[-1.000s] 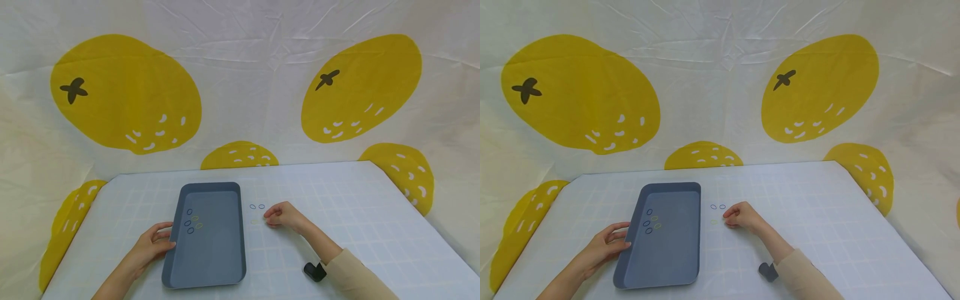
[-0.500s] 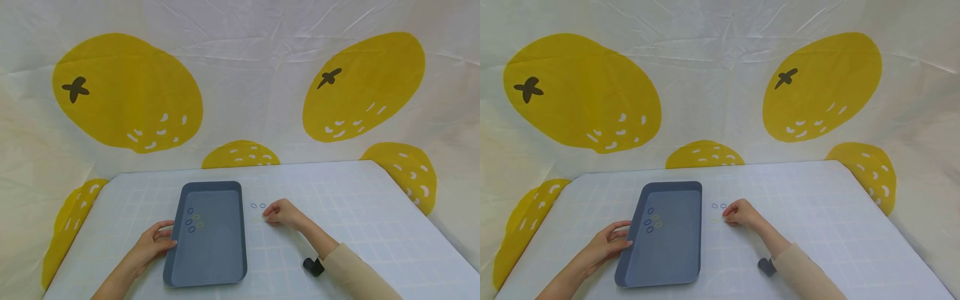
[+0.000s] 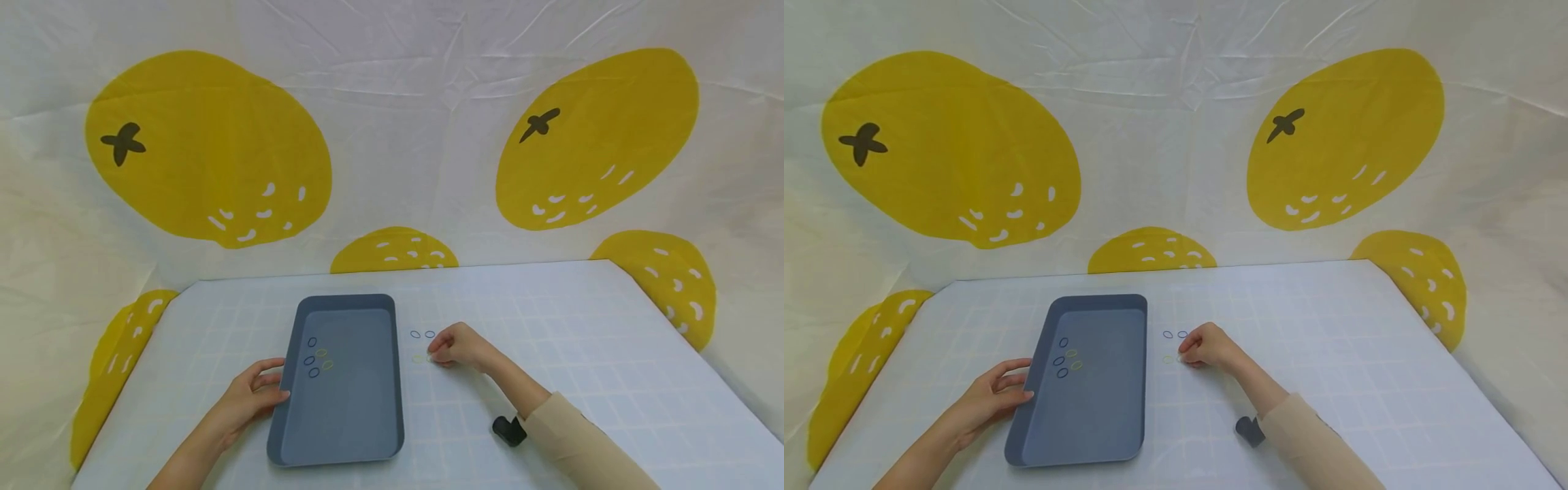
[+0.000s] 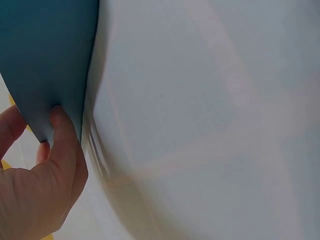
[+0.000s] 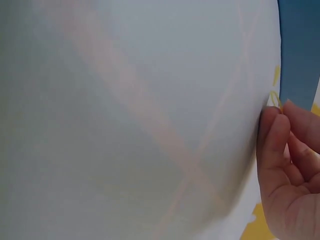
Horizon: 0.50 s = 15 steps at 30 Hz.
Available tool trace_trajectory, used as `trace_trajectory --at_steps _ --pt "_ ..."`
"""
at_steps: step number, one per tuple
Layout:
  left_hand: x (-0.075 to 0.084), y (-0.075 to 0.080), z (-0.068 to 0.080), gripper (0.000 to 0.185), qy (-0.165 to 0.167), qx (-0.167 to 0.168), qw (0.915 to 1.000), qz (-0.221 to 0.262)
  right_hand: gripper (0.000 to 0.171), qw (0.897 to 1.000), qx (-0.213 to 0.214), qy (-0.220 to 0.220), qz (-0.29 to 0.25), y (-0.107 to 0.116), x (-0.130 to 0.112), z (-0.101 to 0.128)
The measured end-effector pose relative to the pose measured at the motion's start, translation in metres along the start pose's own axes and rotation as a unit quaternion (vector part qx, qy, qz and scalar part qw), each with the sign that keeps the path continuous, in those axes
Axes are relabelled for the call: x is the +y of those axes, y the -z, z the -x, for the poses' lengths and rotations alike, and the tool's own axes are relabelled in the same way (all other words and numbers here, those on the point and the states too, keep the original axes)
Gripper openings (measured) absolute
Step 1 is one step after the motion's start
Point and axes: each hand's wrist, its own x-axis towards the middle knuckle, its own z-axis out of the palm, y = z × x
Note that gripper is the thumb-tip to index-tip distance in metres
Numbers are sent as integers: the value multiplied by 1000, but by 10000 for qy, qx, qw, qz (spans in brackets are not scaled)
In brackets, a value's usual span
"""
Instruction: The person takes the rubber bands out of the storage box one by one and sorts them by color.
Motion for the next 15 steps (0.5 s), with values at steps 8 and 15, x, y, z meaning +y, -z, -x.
trace_trajectory --at_steps 8,15 --pt "-1 0 0 69 -44 -29 10000 32 7 9992 100 -235 319 7 -2 0" --pt "0 0 0 70 -35 -10 10000 43 13 9999 30 -32 110 21 -11 1"
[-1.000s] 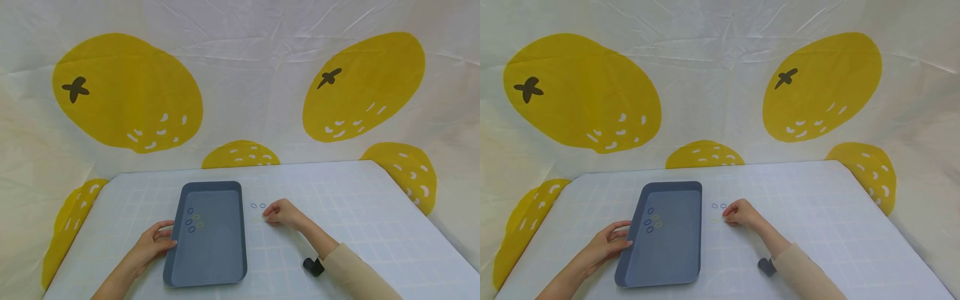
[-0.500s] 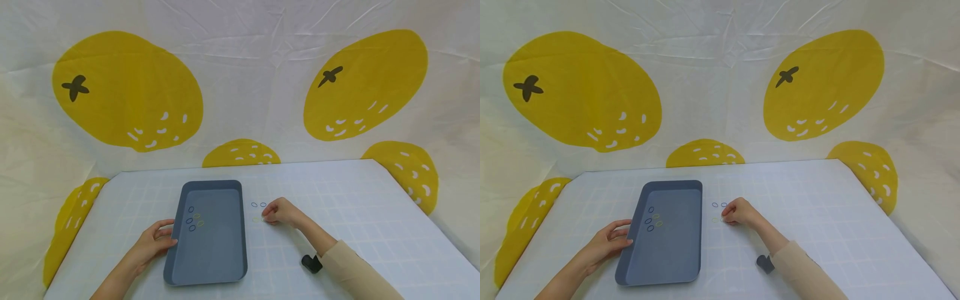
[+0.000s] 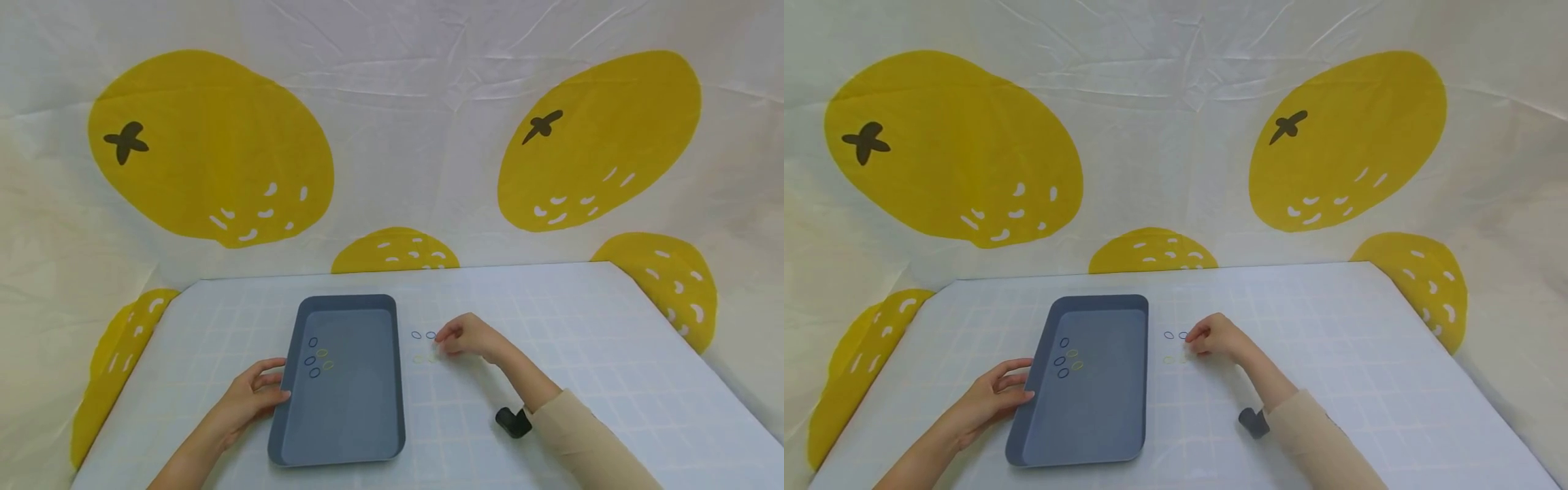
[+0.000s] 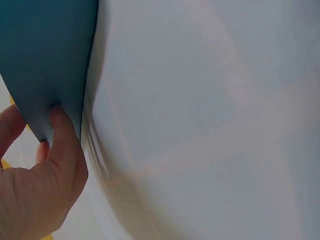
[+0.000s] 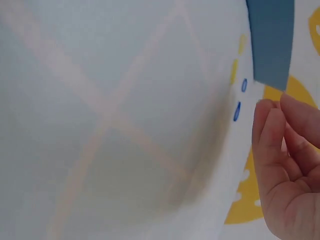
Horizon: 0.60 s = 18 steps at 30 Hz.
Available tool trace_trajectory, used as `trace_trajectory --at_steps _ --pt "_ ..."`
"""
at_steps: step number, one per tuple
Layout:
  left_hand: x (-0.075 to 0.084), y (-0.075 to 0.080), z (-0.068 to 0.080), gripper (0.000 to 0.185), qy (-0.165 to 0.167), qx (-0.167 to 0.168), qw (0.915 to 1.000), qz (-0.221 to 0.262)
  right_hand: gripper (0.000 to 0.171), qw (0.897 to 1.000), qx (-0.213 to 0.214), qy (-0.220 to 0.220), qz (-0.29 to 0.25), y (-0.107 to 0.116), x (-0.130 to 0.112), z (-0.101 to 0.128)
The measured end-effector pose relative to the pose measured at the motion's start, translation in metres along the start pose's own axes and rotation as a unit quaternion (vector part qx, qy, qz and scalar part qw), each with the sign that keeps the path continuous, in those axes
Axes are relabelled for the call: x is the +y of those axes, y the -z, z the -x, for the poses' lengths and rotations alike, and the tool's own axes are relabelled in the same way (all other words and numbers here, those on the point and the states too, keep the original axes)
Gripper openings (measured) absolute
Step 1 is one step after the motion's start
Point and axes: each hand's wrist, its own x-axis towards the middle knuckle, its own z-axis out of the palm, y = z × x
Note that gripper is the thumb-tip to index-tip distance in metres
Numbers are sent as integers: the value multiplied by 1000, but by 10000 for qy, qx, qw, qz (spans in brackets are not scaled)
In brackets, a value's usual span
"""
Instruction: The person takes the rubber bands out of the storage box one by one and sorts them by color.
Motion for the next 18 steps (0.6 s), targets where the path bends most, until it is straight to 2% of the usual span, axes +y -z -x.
trace_trajectory --at_steps 10,18 --pt "2 -1 0 71 65 71 9998 -176 24 9988 -187 82 -455 12 -17 -5" --pt "2 -2 0 71 79 19 9999 -60 29 9972 -276 93 -695 10 -35 -15"
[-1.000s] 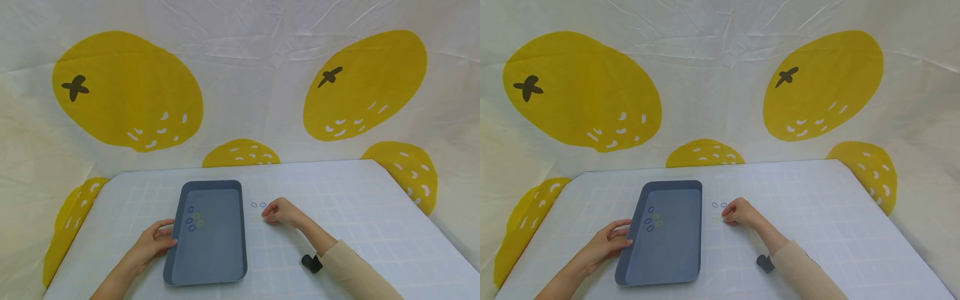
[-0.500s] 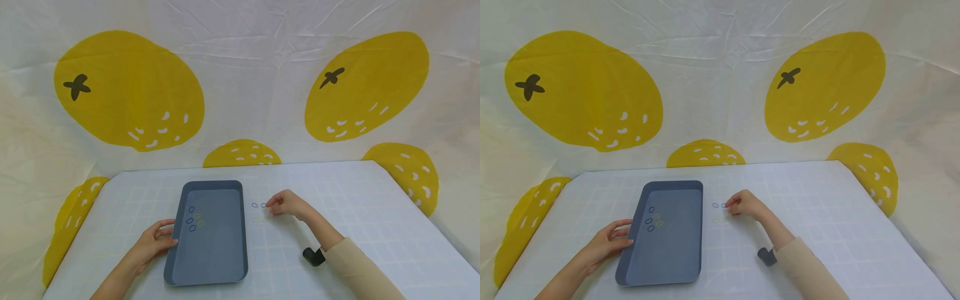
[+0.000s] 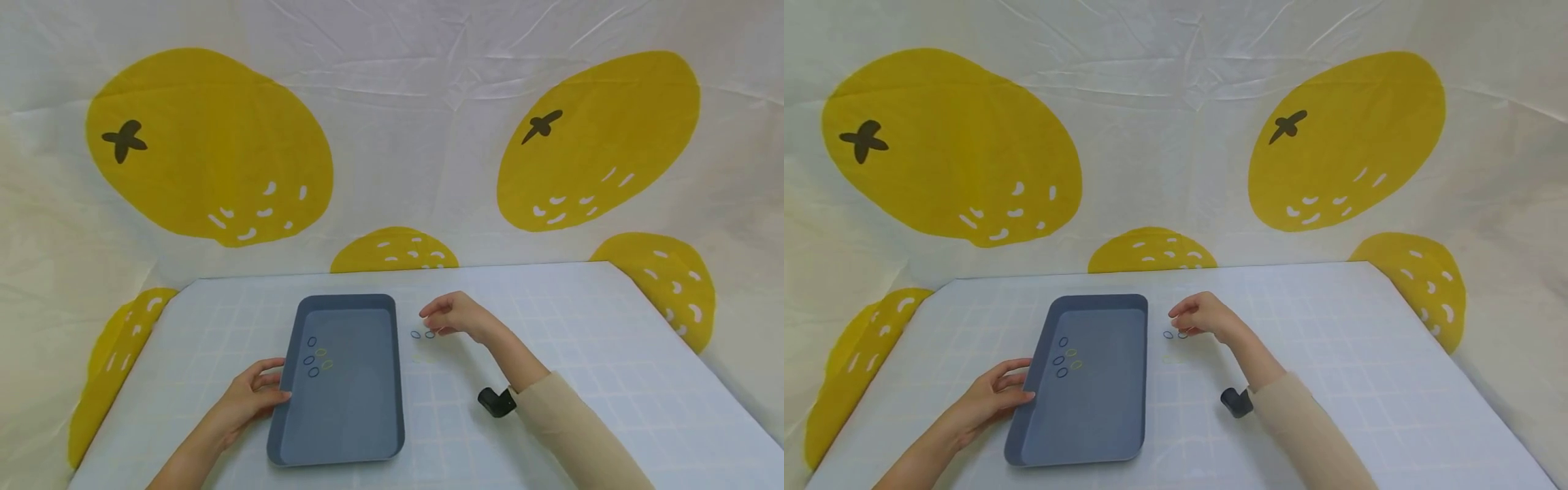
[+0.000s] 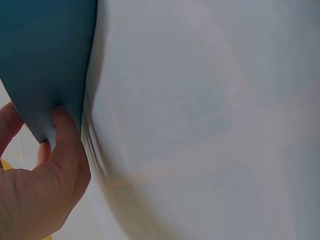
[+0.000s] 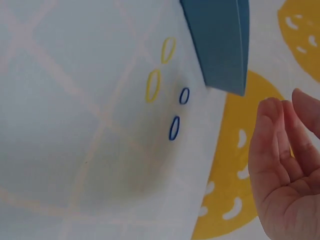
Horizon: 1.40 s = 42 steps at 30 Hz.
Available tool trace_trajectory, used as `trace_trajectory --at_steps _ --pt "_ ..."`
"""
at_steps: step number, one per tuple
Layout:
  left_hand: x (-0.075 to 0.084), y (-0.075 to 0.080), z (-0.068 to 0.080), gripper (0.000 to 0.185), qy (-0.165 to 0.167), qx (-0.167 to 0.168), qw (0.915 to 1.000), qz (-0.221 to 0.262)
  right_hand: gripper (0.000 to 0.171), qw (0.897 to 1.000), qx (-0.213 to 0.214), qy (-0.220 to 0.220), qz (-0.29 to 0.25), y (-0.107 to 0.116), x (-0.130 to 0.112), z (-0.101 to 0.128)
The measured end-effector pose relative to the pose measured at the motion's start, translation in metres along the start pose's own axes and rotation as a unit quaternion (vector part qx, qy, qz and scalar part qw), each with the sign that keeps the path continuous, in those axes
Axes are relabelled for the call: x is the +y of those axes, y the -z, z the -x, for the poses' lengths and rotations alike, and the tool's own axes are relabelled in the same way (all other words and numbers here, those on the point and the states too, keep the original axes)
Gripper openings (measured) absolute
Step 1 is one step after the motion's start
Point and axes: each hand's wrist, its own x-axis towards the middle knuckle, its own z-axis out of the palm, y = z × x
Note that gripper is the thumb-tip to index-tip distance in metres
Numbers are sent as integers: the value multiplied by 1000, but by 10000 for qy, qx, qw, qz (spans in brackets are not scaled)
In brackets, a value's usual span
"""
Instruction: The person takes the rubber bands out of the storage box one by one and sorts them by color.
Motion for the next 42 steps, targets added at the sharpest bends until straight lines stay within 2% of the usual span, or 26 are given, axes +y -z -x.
trace_trajectory --at_steps 12,24,33,42 --pt "-3 2 0 72 -24 -27 10000 -15 29 9988 -283 299 -283 -27 -32 -18" --pt "-1 3 -2 71 -177 -151 9997 97 22 9984 -397 383 -110 -52 -50 -35" --pt "0 3 1 71 -132 -73 9999 41 29 9977 -546 340 -190 -73 -55 -48" --pt "0 2 2 70 -165 -113 9998 46 28 9965 -648 481 -220 -93 -57 -60"
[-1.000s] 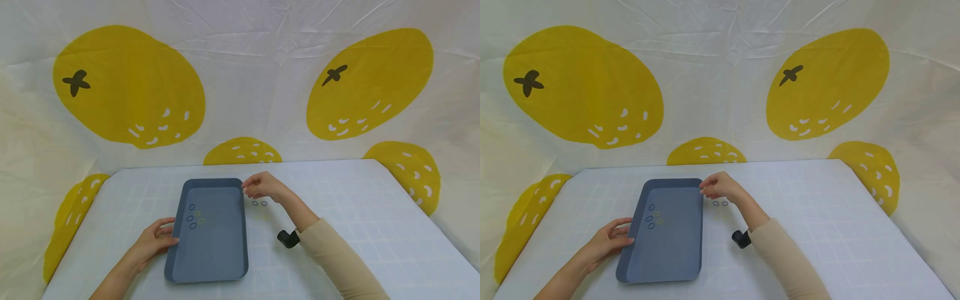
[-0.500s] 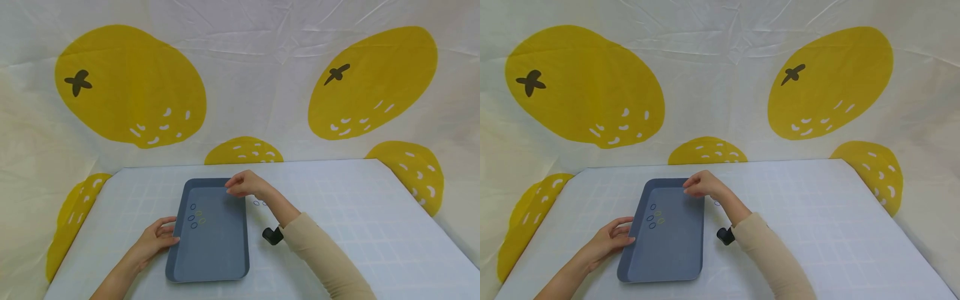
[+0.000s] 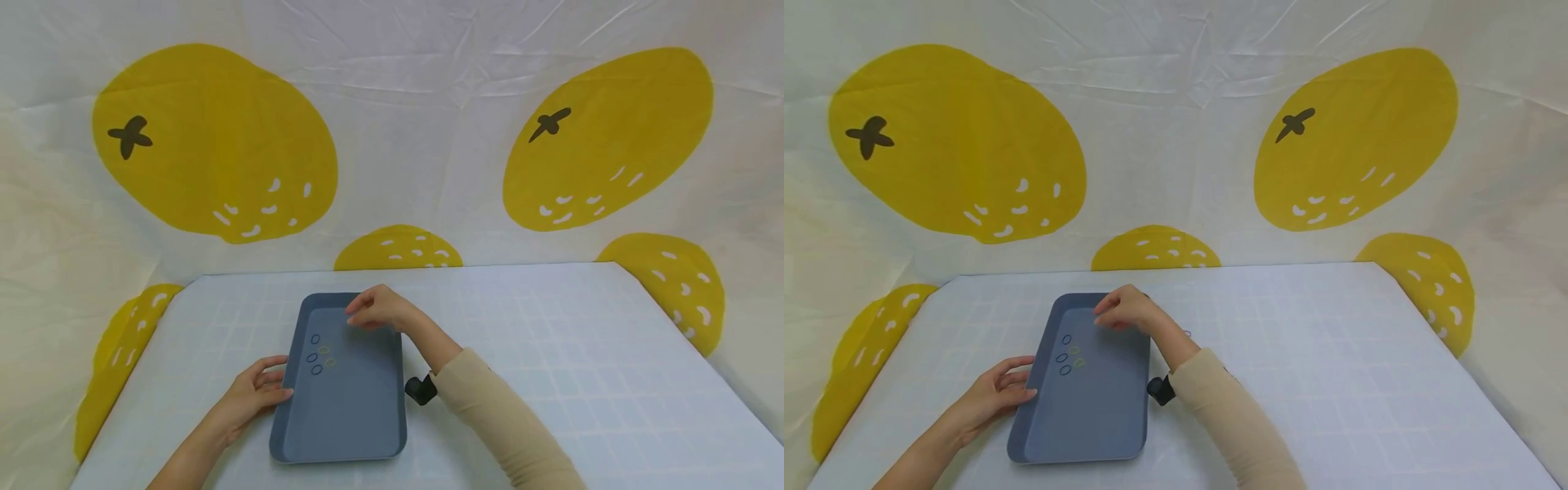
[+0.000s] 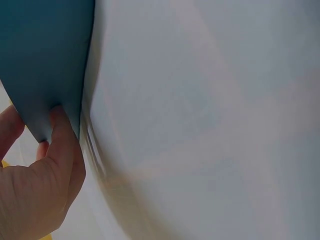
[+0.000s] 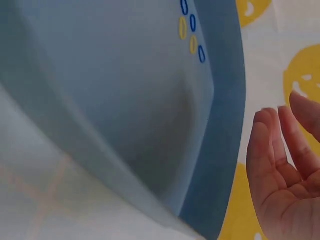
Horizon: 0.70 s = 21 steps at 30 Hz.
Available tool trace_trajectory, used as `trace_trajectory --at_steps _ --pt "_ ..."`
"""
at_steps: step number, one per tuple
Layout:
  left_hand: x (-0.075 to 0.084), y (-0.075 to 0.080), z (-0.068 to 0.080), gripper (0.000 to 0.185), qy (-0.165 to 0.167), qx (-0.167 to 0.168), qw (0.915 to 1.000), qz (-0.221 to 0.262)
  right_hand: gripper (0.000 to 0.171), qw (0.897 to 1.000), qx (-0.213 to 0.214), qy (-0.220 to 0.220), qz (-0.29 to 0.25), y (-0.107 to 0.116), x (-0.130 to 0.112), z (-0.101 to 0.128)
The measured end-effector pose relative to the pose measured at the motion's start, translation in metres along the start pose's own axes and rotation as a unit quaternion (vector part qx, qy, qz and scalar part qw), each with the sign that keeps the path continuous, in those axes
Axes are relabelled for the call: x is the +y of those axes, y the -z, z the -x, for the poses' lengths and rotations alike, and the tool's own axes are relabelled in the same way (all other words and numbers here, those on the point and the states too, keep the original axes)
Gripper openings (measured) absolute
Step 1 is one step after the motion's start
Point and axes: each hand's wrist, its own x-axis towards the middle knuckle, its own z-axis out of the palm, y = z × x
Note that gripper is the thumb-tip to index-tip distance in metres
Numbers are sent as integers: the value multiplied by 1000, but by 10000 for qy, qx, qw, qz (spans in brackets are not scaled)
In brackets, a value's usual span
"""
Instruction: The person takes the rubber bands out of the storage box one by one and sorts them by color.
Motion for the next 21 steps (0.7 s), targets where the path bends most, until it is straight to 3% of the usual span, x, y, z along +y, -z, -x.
trace_trajectory --at_steps 8,21 --pt "-1 2 1 70 19 43 10000 -42 26 9999 -92 -10 101 -20 -1 -10" --pt "-1 1 -1 68 30 0 10000 -20 18 9979 480 10 442 -51 14 -31"
